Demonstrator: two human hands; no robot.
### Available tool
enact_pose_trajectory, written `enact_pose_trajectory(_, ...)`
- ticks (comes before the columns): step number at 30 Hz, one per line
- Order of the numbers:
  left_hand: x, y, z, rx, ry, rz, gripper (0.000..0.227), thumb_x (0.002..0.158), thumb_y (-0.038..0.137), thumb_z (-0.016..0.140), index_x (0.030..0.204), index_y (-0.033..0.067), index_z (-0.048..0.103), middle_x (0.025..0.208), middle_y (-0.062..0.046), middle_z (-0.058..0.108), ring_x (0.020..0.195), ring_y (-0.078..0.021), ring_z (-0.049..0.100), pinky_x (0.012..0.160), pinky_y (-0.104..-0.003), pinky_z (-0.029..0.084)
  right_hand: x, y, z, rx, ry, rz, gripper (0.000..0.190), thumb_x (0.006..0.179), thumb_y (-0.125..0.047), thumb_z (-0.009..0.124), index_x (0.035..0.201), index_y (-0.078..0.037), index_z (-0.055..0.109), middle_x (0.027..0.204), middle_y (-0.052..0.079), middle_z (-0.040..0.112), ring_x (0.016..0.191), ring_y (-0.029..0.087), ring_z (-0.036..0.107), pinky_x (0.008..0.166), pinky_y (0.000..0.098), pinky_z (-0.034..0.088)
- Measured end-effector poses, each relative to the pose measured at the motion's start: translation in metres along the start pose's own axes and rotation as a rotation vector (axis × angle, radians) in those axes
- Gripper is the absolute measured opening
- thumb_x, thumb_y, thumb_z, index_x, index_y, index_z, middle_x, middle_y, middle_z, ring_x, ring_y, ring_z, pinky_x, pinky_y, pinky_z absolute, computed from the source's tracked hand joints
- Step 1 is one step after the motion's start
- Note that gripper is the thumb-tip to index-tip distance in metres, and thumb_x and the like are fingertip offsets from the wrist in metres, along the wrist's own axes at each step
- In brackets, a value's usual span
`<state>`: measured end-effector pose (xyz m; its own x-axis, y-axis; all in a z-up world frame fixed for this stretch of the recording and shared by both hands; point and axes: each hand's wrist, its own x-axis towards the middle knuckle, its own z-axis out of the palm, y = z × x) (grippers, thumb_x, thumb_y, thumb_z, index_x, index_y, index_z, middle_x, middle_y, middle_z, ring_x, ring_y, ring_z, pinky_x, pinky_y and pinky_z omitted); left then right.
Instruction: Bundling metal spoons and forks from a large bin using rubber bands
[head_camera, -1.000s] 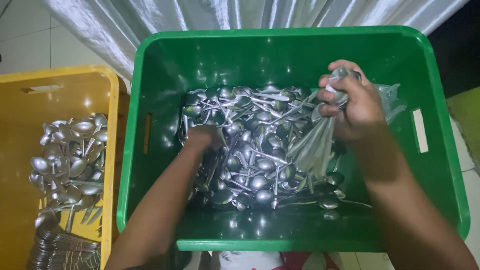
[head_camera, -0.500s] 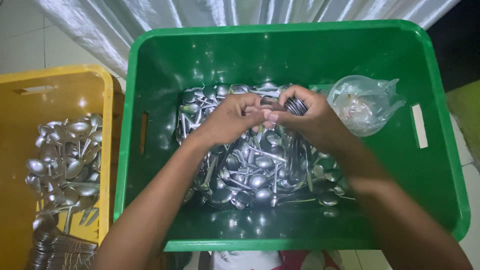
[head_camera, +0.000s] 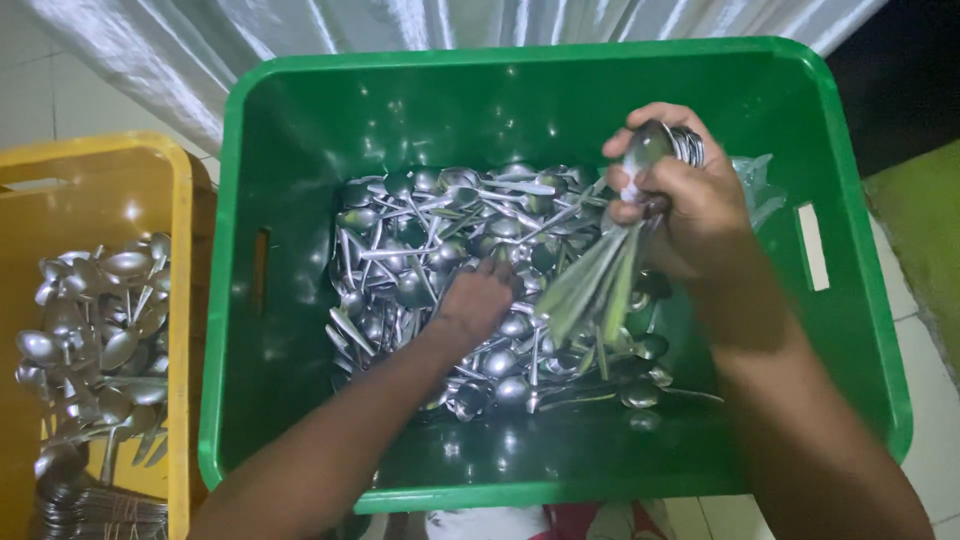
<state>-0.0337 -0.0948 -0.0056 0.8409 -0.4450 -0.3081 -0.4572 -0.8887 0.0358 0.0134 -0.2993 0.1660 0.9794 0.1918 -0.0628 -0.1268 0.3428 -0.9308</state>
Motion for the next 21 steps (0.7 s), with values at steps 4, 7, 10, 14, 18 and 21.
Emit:
enact_pose_trajectory(4,-0.018,-0.004,-0.049,-0.036,0.032,0.019,0.019,0.085,0.028,0.064,0.078,0.0222,0.08,0.071,-0.005,0.076,0.068,-0.026,0.077,0.058,-0.039,0.058,0.002,0.004,0.001,-0.02,-0.008,-0.002,0.05,0.074,0.003,0.059,0.123,-0.006,0.057,0.104,0.02,0.067,0.075,0.015,0.061,0.051,0.0212,0.048)
enact_pose_trajectory(7,-0.012,-0.022,-0.047,-0.234,0.11,-0.039,0.027,0.092,0.031,0.066,0.106,0.0093,0.076,0.099,-0.017,0.076,0.093,-0.0387,0.075,0.076,-0.053,0.062,0.0,0.002,0.001,0.033,0.031,0.003,0.046,0.074,0.007,0.057,0.119,-0.003,0.057,0.093,0.019,0.063,0.07,0.014,0.056,0.05,0.0225,0.044)
enact_pose_trajectory(10,-0.03,-0.034,-0.097,-0.634,0.321,-0.056,0.023,0.098,0.029,0.056,0.098,0.0113,0.07,0.083,-0.021,0.072,0.082,-0.0466,0.071,0.075,-0.057,0.058,0.008,0.003,-0.011,0.042,0.046,-0.003,0.044,0.073,0.009,0.054,0.115,-0.003,0.057,0.084,0.016,0.061,0.067,0.014,0.054,0.053,0.0224,0.044)
enact_pose_trajectory(14,-0.035,-0.039,-0.114,-0.982,0.542,-0.097,0.015,0.096,0.02,0.055,0.099,0.0186,0.07,0.068,-0.008,0.067,0.063,-0.0231,0.065,0.063,-0.036,0.053,0.005,0.003,-0.01,0.018,0.037,-0.049,0.046,0.069,0.011,0.053,0.113,-0.001,0.057,0.082,0.016,0.061,0.066,0.014,0.058,0.054,0.0255,0.049)
enact_pose_trajectory(18,-0.043,-0.041,-0.126,-1.22,0.533,-0.187,0.013,0.088,0.02,0.068,0.097,0.0152,0.076,0.062,0.001,0.063,0.059,-0.009,0.053,0.058,-0.026,0.048,-0.001,0.012,0.0,-0.228,-0.044,-0.108,0.035,0.077,0.008,0.059,0.111,0.0,0.06,0.084,0.021,0.065,0.065,0.019,0.063,0.049,0.0295,0.054)
enact_pose_trajectory(21,-0.048,-0.036,-0.128,-1.328,0.477,-0.237,0.016,0.087,0.022,0.068,0.096,0.0131,0.077,0.06,0.0,0.064,0.055,-0.0079,0.053,0.056,-0.023,0.046,-0.011,0.01,0.011,-0.361,-0.093,-0.106,0.025,0.081,0.004,0.067,0.105,0.0,0.064,0.08,0.021,0.067,0.06,0.018,0.063,0.044,0.029,0.053)
